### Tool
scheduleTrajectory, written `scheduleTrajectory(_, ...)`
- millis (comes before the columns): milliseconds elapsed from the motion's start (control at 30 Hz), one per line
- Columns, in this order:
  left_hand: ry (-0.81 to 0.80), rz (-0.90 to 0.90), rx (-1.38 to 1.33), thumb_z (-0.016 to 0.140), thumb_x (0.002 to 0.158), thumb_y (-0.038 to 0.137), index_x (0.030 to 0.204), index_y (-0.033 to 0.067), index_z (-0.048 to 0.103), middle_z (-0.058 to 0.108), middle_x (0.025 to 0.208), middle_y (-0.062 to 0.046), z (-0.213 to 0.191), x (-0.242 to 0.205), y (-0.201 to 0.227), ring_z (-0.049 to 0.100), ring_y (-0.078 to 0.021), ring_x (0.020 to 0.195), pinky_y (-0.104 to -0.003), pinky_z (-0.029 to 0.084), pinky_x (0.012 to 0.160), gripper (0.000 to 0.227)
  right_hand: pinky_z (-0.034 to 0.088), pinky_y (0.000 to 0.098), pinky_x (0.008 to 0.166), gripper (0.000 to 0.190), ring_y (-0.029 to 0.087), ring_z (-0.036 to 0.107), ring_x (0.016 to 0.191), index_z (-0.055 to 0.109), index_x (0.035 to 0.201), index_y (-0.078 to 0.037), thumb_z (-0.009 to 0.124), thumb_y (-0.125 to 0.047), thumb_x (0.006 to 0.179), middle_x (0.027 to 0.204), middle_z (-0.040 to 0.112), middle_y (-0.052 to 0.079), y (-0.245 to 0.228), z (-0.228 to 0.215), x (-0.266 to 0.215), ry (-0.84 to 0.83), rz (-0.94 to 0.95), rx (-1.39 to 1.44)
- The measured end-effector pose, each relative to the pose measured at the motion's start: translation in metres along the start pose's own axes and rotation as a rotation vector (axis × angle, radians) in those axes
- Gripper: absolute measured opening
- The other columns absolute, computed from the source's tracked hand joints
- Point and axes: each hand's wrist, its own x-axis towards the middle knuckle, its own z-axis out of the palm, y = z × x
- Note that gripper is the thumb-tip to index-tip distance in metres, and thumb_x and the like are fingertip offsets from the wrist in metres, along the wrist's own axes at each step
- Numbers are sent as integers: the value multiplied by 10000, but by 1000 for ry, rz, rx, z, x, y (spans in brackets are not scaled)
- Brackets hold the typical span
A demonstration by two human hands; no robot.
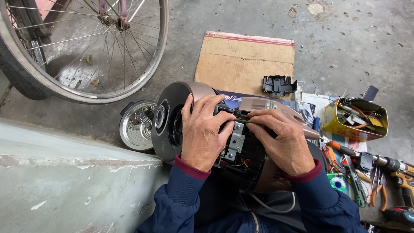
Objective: Repairing an electronic appliance by soldering internal wires and assembling the motor housing components.
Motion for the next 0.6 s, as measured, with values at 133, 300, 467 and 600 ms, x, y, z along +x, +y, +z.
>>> scheduleTrajectory(133,8,5,-12,885,890,196,971,196,804,720,1357,-49,0,0,3,592,-298,1409,-702,239,1300,114,626,453,848,300,252,802,923,809,1267,-137,857,-152,971,1130,817,78,-2,3,-1,-14,11,4)
scheduleTrajectory(300,22,13,-22,886,891,176,965,192,806,713,1359,-50,0,0,2,595,-297,1400,-709,237,1302,111,632,422,882,133,310,824,990,829,1142,-128,833,-126,1009,1058,818,68,-3,14,-1,35,-60,-12)
scheduleTrajectory(467,29,19,-27,883,894,176,955,188,805,715,1349,-54,-2,1,4,602,-302,1386,-715,244,1297,100,629,439,864,129,338,807,964,810,1137,-103,836,-114,1011,1030,798,92,4,21,-4,62,-91,-27)
scheduleTrajectory(600,34,29,-27,889,890,175,949,188,806,719,1342,-45,-1,1,4,605,-291,1377,-708,249,1297,102,621,461,840,87,364,799,946,797,1111,-92,816,-103,1027,994,783,109,5,22,-4,69,-110,-26)
